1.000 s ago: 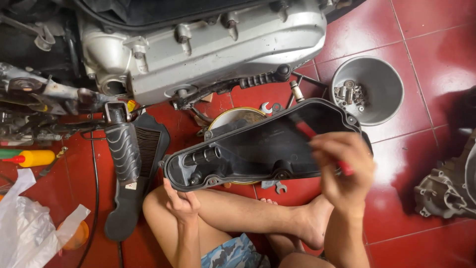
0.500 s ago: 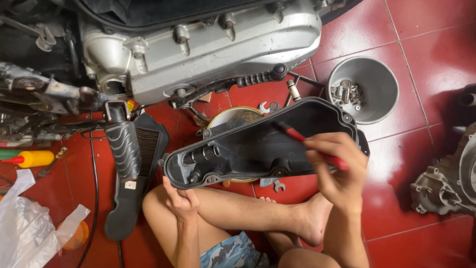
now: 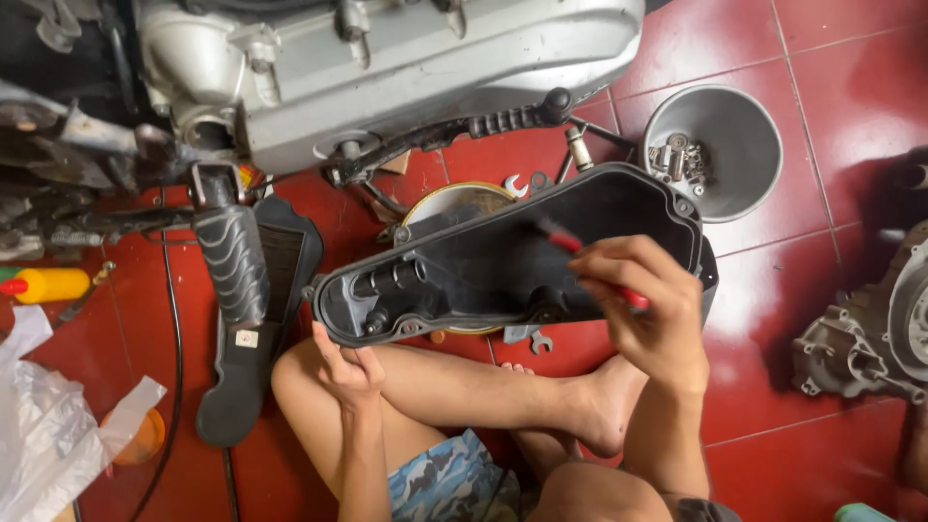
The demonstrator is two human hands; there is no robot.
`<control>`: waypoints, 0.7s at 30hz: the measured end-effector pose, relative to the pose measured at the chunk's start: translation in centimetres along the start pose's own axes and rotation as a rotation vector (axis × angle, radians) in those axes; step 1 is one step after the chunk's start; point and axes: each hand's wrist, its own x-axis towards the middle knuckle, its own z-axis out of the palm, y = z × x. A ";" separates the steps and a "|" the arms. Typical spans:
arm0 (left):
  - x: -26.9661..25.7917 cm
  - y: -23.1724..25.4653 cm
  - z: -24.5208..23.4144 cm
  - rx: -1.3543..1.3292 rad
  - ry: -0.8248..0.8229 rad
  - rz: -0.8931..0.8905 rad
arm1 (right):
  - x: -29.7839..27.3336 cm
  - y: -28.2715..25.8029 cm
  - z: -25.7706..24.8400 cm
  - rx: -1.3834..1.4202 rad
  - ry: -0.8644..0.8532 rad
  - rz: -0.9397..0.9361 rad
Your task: The person scrubs the inside of a black motorcycle engine cover with a red-handled brush. They then flip the cover over and scrub the exterior surface, including the edges and mounting points.
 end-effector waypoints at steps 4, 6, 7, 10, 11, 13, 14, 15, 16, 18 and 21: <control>-0.2 0.0 0.4 -0.037 0.018 -0.008 | -1.0 1.9 -1.9 -0.104 0.139 -0.031; -0.2 -0.2 0.2 -0.039 0.023 -0.013 | -1.7 2.1 -1.5 -0.051 0.225 -0.032; -0.7 -0.5 0.2 -0.038 0.023 -0.008 | -1.2 1.3 -0.8 -0.048 0.229 -0.032; -0.9 -0.9 0.5 -0.031 0.022 -0.013 | 0.3 -0.2 0.2 -0.009 0.021 0.043; -0.6 -0.6 0.4 -0.026 0.019 -0.011 | 0.5 0.0 0.1 -0.043 0.049 0.009; 0.3 0.5 0.0 -0.018 0.011 -0.014 | -0.1 0.2 -0.1 -0.075 0.072 -0.018; 0.9 1.4 -0.4 -0.040 -0.037 -0.037 | -0.8 0.2 -0.3 -0.167 0.178 0.041; 1.8 2.2 -0.5 -0.063 -0.078 -0.058 | -1.3 0.2 -0.4 -0.258 0.286 0.094; 1.6 2.2 -0.9 -0.060 -0.078 -0.060 | -1.8 0.2 -0.2 -0.256 0.283 0.093; 1.6 2.2 -0.7 -0.033 -0.086 -0.062 | -2.3 0.3 0.1 -0.129 0.235 0.147; 1.3 2.0 -0.7 -0.090 -0.104 -0.098 | 0.2 -0.9 0.3 -0.134 -0.047 0.087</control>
